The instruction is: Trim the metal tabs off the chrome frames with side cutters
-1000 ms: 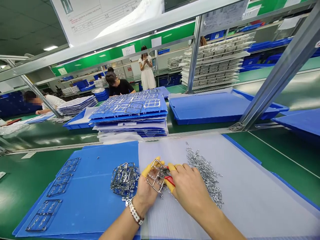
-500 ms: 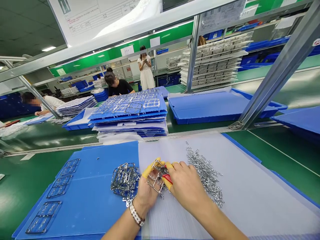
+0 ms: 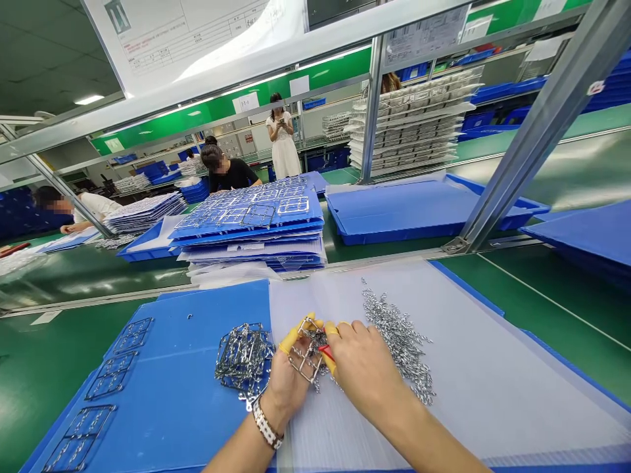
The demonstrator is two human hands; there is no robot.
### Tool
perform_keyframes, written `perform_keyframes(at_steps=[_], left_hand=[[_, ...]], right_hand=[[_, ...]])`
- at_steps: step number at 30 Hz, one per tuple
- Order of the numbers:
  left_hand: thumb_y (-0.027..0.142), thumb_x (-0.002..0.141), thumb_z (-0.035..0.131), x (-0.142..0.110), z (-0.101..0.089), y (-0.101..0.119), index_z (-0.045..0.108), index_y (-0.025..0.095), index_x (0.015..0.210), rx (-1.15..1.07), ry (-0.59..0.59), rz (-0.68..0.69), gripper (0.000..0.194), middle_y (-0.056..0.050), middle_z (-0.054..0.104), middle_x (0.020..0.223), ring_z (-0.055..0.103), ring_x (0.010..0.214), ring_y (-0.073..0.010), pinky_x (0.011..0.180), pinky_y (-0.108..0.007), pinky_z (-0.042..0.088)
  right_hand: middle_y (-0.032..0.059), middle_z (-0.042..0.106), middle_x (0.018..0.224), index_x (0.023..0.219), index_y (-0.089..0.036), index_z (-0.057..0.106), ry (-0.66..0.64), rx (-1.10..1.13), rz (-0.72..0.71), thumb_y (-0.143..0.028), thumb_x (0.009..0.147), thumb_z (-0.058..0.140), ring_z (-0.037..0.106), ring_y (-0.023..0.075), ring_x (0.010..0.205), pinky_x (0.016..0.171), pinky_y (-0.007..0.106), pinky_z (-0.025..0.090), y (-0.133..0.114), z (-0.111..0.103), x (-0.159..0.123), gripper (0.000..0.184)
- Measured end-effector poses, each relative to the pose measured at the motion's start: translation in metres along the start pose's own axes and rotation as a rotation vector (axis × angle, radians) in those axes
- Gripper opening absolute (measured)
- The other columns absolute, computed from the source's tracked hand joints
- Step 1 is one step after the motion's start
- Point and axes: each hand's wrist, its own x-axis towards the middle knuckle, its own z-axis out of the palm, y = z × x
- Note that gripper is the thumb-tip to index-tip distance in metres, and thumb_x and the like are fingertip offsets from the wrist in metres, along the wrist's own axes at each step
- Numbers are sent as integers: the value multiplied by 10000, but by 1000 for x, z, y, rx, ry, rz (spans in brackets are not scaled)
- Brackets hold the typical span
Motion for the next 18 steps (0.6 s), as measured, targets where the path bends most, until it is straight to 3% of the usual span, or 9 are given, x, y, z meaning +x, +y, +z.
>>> perform_keyframes(at_steps=[5,11,18], left_hand=[[292,828,554,-3,4,1,667,187,1082,-27,-6,-49,297,-92,624,1177,541,1084,-237,842,-334,444],[277,871,483,-7,11,10,645,158,1114,-91,-69,-81,316,-109,623,1176,526,1115,-247,868,-380,455],[354,902,407,-7,11,16,611,144,1150,-172,-60,-78,383,-138,571,1259,445,1229,-294,863,-450,463]], right_hand=[[76,652,825,960,-175,640,31,-4,-1,-122,808,541,587,237,783,662,355,345,-1,-2,-2,189],[64,652,857,1037,-190,607,92,33,27,-287,811,600,559,236,834,685,352,310,12,3,-10,246],[65,652,888,1030,-193,606,14,59,86,-339,821,577,544,244,867,703,366,289,16,16,-18,257]])
